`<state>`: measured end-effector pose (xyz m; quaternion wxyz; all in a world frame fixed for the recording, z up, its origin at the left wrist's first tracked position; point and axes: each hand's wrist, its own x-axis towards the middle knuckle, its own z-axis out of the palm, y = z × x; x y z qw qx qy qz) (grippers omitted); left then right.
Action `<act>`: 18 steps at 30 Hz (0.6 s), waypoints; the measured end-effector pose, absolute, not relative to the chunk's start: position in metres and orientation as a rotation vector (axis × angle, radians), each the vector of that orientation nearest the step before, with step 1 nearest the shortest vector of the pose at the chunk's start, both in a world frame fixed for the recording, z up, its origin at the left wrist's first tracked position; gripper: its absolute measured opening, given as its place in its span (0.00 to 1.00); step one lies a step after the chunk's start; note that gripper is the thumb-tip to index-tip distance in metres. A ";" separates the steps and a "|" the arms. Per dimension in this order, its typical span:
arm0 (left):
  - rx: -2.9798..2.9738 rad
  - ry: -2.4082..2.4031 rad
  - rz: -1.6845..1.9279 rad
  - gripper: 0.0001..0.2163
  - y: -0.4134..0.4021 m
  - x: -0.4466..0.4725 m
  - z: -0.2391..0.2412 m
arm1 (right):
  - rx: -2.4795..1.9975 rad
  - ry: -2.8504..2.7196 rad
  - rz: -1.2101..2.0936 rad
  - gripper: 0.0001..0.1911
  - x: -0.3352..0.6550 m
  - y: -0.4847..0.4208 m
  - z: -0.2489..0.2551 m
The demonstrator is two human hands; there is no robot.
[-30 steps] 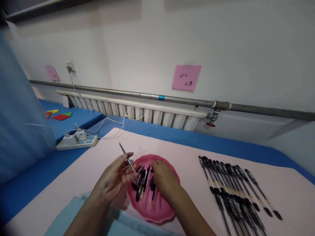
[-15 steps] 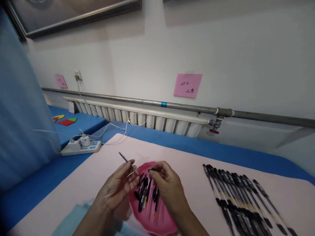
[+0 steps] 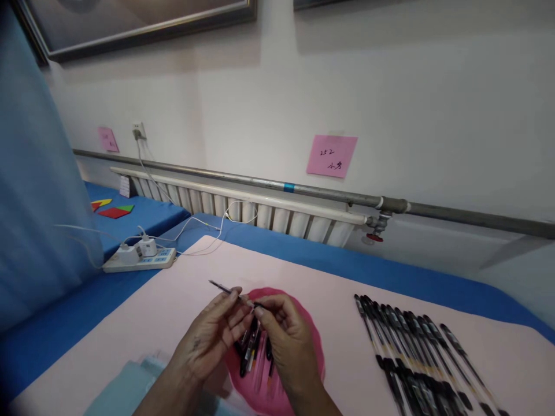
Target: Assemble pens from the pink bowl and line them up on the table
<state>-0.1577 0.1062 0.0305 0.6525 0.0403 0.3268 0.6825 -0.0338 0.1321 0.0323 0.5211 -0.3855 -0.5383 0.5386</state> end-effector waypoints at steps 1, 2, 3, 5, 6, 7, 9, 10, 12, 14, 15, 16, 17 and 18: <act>0.090 0.746 1.553 0.04 0.106 -0.158 0.031 | -0.934 -1.283 1.270 0.05 -0.034 0.132 0.032; 0.091 0.749 1.559 0.04 0.106 -0.158 0.031 | -0.941 -1.280 1.257 0.05 -0.033 0.131 0.031; 0.093 0.752 1.562 0.03 0.106 -0.158 0.031 | -0.943 -1.279 1.253 0.05 -0.033 0.131 0.031; 0.099 0.754 1.564 0.03 0.106 -0.158 0.031 | -0.939 -1.281 1.268 0.05 -0.032 0.130 0.029; 0.104 0.753 1.565 0.03 0.106 -0.158 0.031 | -0.935 -1.279 1.276 0.05 -0.032 0.130 0.028; 0.108 0.752 1.565 0.03 0.106 -0.158 0.031 | -0.931 -1.275 1.281 0.05 -0.032 0.130 0.027; 0.117 0.750 1.564 0.04 0.106 -0.157 0.031 | -0.921 -1.270 1.277 0.05 -0.033 0.130 0.026; 0.123 0.747 1.564 0.04 0.105 -0.156 0.031 | -0.921 -1.271 1.270 0.05 -0.033 0.130 0.026; 0.130 0.742 1.561 0.04 0.105 -0.154 0.031 | -0.923 -1.284 1.255 0.05 -0.033 0.130 0.026; 0.133 0.742 1.561 0.05 0.105 -0.153 0.031 | -0.923 -1.310 1.238 0.04 -0.032 0.130 0.027; 0.133 0.745 1.561 0.05 0.105 -0.152 0.031 | -0.922 -1.322 1.229 0.04 -0.032 0.130 0.027; 0.132 0.750 1.561 0.05 0.104 -0.152 0.031 | -0.921 -1.333 1.220 0.04 -0.032 0.130 0.027; 0.131 0.754 1.561 0.05 0.105 -0.152 0.032 | -0.921 -1.339 1.208 0.04 -0.031 0.130 0.027; 0.131 0.756 1.562 0.05 0.105 -0.152 0.032 | -0.923 -1.344 1.197 0.03 -0.031 0.130 0.027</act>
